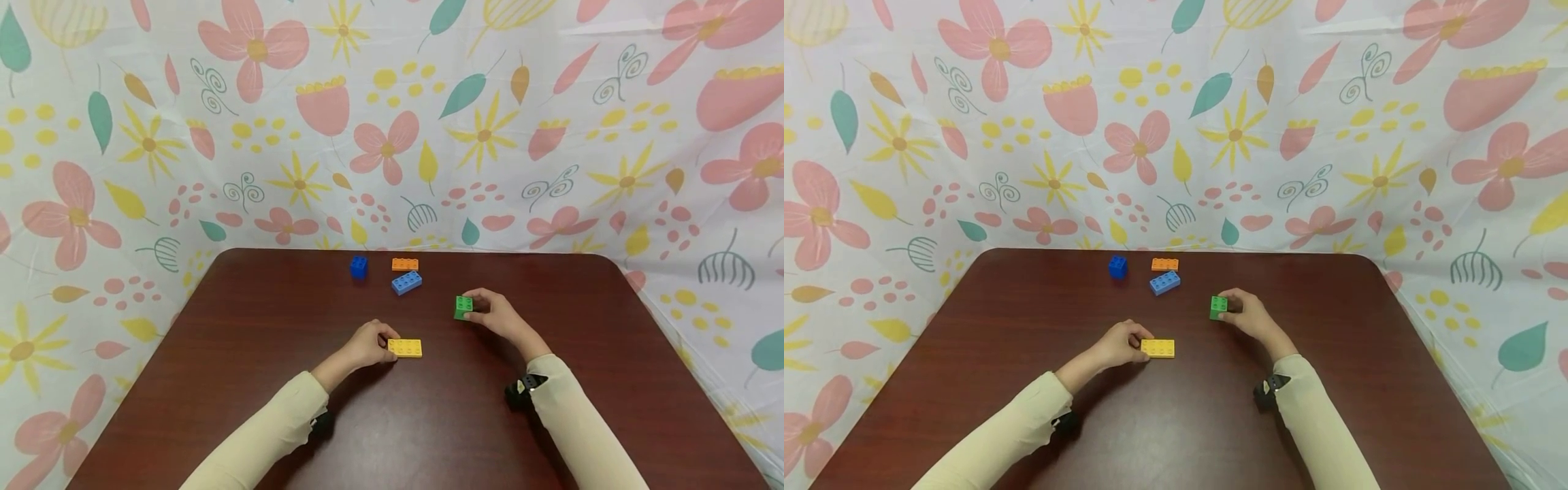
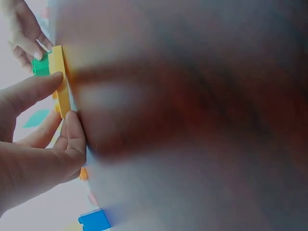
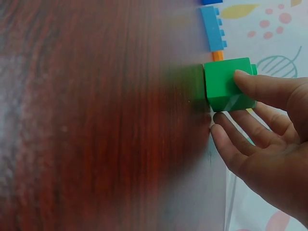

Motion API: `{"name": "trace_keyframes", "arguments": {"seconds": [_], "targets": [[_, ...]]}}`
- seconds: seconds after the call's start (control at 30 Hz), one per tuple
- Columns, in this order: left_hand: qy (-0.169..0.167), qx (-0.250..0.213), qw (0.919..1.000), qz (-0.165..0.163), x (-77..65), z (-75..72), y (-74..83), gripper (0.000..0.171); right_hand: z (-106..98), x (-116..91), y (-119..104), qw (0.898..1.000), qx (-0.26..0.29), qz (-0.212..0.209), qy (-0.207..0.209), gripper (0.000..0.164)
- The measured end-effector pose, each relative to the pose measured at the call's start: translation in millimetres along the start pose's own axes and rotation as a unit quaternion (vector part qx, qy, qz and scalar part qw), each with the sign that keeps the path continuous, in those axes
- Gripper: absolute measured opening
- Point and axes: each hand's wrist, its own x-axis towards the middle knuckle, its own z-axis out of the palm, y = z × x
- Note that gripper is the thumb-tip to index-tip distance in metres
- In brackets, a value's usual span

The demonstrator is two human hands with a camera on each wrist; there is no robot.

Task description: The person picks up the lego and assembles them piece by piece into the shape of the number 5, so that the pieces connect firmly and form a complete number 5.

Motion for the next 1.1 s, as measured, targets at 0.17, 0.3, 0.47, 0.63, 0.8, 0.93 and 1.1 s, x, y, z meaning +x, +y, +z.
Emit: {"name": "trace_keyframes", "arguments": {"seconds": [0.17,0.3,0.47,0.63,0.8,0.93,1.1], "targets": [[-0.011,-0.022,0.9996,-0.016,3.3,-3.6,0.1,0.033,0,1,-1,1.000,0.007,-0.007,-0.001,0.041],[-0.016,-0.027,0.9994,-0.016,7.2,-7.5,-1.0,0.032,2,0,-4,1.000,0.016,-0.007,-0.001,0.042],[-0.018,-0.018,0.9996,-0.006,13.6,-11.9,-1.8,0.031,3,1,-7,1.000,0.027,-0.013,-0.004,0.042],[-0.021,-0.006,0.9997,0.011,20.6,-15.3,-0.1,0.033,3,2,-11,0.999,0.032,-0.012,-0.002,0.040],[-0.023,0.017,0.9991,0.031,25.8,-16.8,1.1,0.033,5,2,-14,0.999,0.034,-0.008,-0.003,0.039],[-0.027,0.032,0.9984,0.037,28.0,-15.2,0.0,0.033,7,-1,-16,0.999,0.034,-0.002,0.000,0.039],[-0.024,0.033,0.9983,0.042,29.9,-12.3,-1.2,0.032,8,-4,-19,0.999,0.035,-0.005,0.002,0.039]]}}
